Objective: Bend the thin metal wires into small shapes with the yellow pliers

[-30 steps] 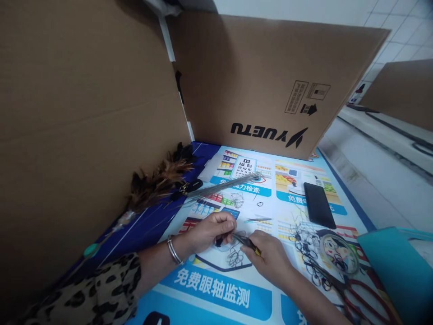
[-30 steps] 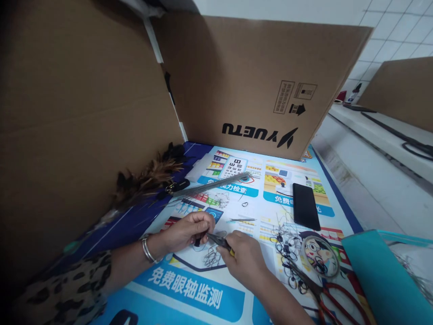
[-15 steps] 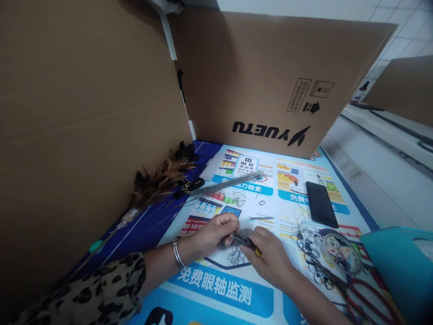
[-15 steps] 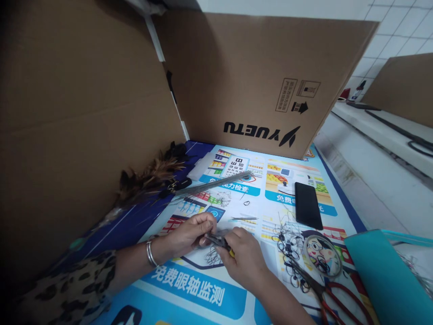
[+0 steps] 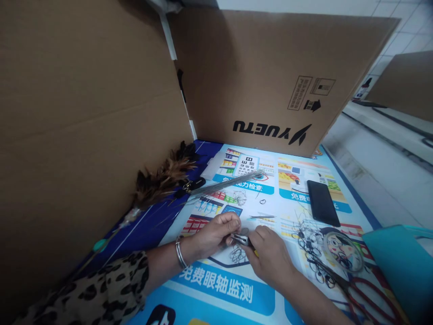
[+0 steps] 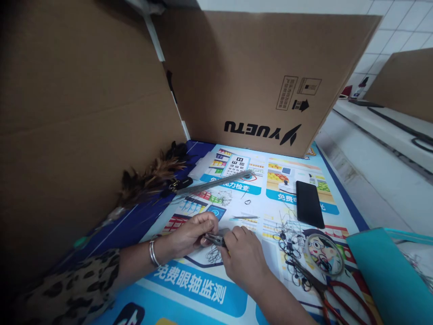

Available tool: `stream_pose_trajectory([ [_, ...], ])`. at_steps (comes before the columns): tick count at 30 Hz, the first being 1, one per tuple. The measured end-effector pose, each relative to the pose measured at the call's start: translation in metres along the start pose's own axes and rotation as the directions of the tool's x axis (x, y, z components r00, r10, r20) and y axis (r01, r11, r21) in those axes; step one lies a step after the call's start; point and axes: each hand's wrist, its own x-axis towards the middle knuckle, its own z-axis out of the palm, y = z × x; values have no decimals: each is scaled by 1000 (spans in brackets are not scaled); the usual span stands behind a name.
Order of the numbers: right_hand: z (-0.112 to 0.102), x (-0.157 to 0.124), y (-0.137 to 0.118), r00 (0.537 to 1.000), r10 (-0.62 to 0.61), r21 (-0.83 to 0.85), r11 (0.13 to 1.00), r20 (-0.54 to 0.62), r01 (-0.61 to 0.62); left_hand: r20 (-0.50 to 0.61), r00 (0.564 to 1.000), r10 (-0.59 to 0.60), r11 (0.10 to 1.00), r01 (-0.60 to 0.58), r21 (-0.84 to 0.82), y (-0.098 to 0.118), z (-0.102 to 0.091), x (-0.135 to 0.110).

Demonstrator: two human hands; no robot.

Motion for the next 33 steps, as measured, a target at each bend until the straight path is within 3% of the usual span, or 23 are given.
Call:
stream_pose_trajectory([
  [6,1,-1,-2,1000,19,-16,1000,-10,-19,-1,1000,3,1000,-3,5,-2,-2,0],
  [16,1,0,9,997,39,178,983,63,-50,6,1000,-3,1000,3,16,1,-6,3],
  [21,-7,3,13,996,-48,193,981,80,32,29,999,32,997,-34,67,1,-8,3],
  [33,-8,5,12,992,-120,-74,990,45,124,82,995,-65,993,72,-89,0,-7,2],
])
